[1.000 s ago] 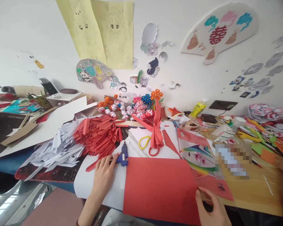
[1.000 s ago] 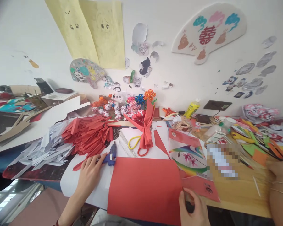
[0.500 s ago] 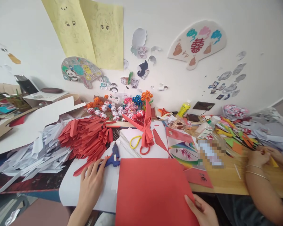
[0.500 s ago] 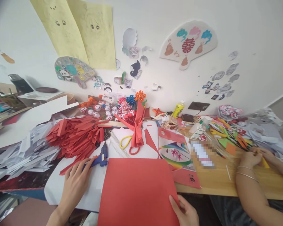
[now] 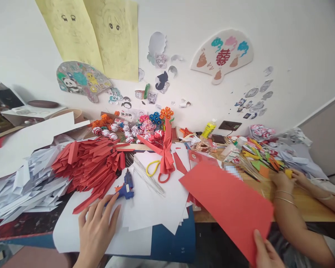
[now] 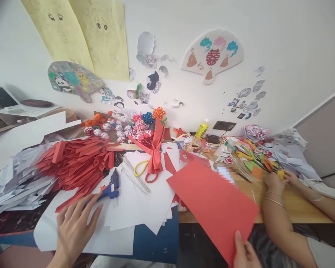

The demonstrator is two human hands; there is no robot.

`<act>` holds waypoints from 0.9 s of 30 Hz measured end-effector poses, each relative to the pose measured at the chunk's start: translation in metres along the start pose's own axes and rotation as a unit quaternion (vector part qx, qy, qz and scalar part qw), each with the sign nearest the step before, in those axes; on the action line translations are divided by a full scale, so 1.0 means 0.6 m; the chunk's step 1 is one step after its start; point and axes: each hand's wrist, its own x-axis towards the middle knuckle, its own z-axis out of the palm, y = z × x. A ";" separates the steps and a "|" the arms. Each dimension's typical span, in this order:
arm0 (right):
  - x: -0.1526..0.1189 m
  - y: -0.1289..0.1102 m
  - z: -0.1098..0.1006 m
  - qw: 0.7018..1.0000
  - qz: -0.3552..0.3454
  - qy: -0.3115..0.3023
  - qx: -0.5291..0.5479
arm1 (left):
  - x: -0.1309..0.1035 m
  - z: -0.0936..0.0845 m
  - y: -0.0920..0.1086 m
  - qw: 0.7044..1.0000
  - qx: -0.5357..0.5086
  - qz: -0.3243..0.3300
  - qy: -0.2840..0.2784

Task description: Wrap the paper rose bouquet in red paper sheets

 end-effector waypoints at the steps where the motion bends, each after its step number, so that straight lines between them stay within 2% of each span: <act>1: -0.012 0.007 0.022 1.000 0.017 -0.008 0.010 | 0.000 -0.006 0.009 1.000 -0.018 0.002 0.021; 4: -0.036 0.018 0.058 0.995 0.039 -0.095 0.003 | 0.000 -0.024 0.047 0.994 -0.100 0.014 0.039; 6: -0.042 0.010 0.058 0.975 -0.007 -0.149 -0.164 | 0.002 -0.031 0.085 0.985 -0.168 0.040 0.008; 7: -0.042 0.003 0.057 0.945 -0.049 -0.160 -0.280 | 0.005 -0.032 0.108 0.978 -0.200 0.053 -0.008; 8: -0.042 -0.006 0.057 0.906 -0.100 -0.132 -0.391 | 0.008 -0.032 0.133 0.970 -0.229 0.071 -0.040; 9: -0.043 -0.015 0.061 0.872 -0.171 -0.067 -0.455 | 0.012 -0.029 0.159 0.962 -0.251 0.088 -0.069; 10: -0.043 -0.023 0.069 0.849 -0.254 -0.049 -0.460 | 0.016 -0.025 0.186 0.952 -0.269 0.115 -0.096; 11: -0.044 -0.028 0.080 0.842 -0.296 -0.074 -0.445 | 0.020 -0.019 0.212 0.945 -0.277 0.124 -0.123; 12: -0.046 -0.030 0.093 0.829 -0.339 -0.135 -0.423 | 0.024 -0.012 0.236 0.939 -0.278 0.136 -0.150; 13: -0.048 -0.030 0.108 0.795 -0.413 -0.229 -0.380 | 0.027 -0.003 0.258 0.934 -0.271 0.150 -0.177; 14: -0.050 -0.026 0.121 0.762 -0.454 -0.294 -0.356 | 0.029 0.006 0.275 0.932 -0.257 0.164 -0.196; 15: -0.050 -0.022 0.132 0.743 -0.472 -0.325 -0.345 | 0.031 0.015 0.288 0.930 -0.245 0.182 -0.206; 17: -0.047 -0.012 0.143 0.740 -0.474 -0.351 -0.322 | 0.031 0.031 0.299 0.925 -0.223 0.209 -0.228; 21: -0.012 -0.003 0.136 0.785 -0.413 -0.357 -0.293 | 0.034 0.041 0.290 0.913 -0.209 0.218 -0.274; 25: 0.023 -0.015 0.139 0.825 -0.384 -0.263 -0.321 | 0.054 0.025 0.280 0.904 -0.229 0.210 -0.294; 27: 0.023 -0.027 0.153 0.830 -0.392 -0.226 -0.326 | 0.068 0.018 0.277 0.900 -0.245 0.207 -0.296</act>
